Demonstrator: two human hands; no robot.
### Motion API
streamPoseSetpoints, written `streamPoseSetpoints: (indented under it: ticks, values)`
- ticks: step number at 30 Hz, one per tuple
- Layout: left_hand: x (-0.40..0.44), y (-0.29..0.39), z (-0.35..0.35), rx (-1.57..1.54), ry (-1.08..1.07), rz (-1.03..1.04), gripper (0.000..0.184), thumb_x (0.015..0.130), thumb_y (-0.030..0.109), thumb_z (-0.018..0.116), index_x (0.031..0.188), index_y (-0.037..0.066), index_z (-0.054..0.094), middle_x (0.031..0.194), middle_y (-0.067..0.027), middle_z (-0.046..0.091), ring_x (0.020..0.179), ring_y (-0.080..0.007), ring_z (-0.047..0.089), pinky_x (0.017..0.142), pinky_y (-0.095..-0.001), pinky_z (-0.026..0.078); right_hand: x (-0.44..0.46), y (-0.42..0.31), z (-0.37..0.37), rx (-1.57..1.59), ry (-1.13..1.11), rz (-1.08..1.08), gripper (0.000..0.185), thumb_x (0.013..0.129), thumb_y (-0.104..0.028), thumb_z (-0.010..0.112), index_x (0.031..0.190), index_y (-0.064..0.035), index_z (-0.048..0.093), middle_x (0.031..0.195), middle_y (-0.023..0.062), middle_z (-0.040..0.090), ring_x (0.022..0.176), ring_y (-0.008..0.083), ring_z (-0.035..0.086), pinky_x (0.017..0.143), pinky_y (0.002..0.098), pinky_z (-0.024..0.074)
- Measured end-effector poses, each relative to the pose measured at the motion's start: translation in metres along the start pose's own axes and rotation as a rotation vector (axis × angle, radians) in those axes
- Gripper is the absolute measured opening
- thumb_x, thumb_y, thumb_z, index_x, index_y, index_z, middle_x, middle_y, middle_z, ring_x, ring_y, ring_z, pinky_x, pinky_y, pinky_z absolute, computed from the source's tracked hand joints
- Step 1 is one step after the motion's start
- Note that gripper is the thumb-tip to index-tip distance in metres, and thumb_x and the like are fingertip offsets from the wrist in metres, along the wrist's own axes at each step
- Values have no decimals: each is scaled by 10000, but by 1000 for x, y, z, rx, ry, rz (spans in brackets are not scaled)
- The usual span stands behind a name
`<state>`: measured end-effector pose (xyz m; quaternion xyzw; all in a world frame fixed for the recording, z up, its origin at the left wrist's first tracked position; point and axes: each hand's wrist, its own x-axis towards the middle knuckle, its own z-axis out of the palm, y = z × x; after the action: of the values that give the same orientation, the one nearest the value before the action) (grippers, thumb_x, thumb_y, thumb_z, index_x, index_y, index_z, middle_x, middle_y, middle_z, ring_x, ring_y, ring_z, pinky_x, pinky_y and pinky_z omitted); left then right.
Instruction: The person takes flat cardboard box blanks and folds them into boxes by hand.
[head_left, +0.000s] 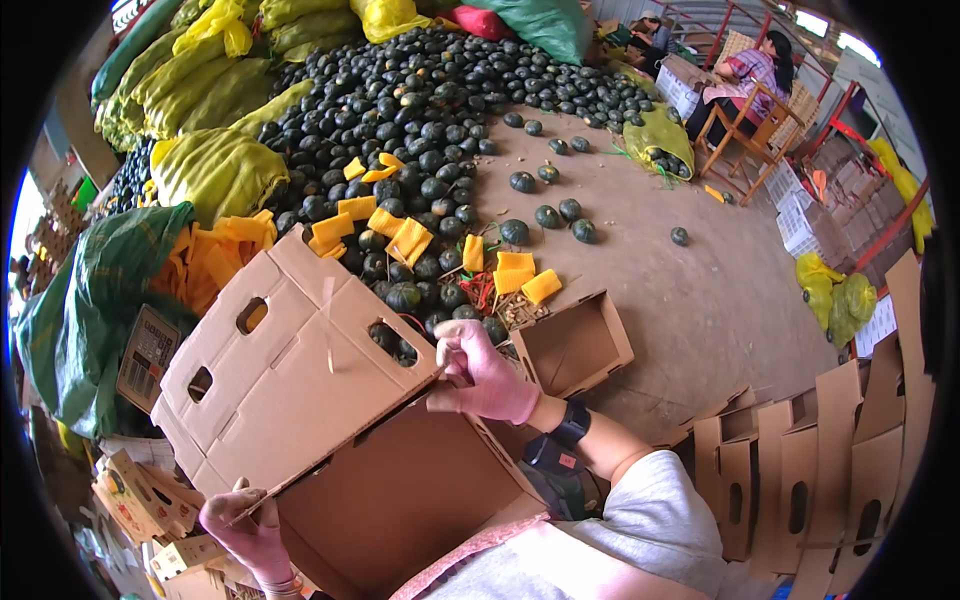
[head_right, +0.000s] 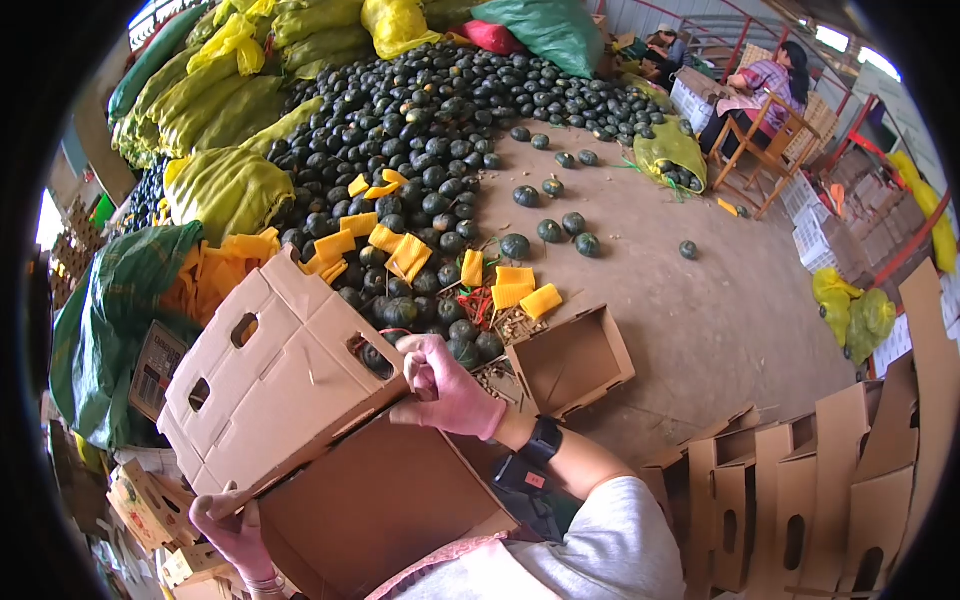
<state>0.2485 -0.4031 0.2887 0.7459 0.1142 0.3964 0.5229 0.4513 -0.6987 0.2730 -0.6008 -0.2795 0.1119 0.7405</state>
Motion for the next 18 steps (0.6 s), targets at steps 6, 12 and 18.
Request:
streamPoseSetpoints:
  ticks: [6, 12, 18]
  values:
    - [7, 28, -51, -164, -476, -752, 505, 850, 161, 625, 1319, 37, 485, 1338, -212, 475, 1162, -336, 517, 949, -444, 444, 5, -18, -36, 11, -561, -21, 572, 790, -621, 628, 936, -72, 691, 1120, 117, 500, 1085, 236, 429, 998, 395, 282]
    - [54, 49, 3, 763, -937, 99, 594, 552, 372, 842, 1009, 96, 583, 889, -121, 612, 844, -297, 625, 729, -379, 510, 30, -67, 18, -1404, -767, -143, 746, 589, -543, 797, 1098, -78, 511, 1079, 94, 556, 1058, 269, 507, 858, 427, 438]
    - [54, 9, 29, 1197, -968, 491, 268, 720, 291, 714, 812, 102, 548, 742, -83, 601, 653, -291, 621, 561, -404, 491, 40, -19, 42, -1528, -674, -557, 119, 786, -181, 591, 827, -70, 597, 738, 102, 645, 724, 266, 661, 565, 383, 527]
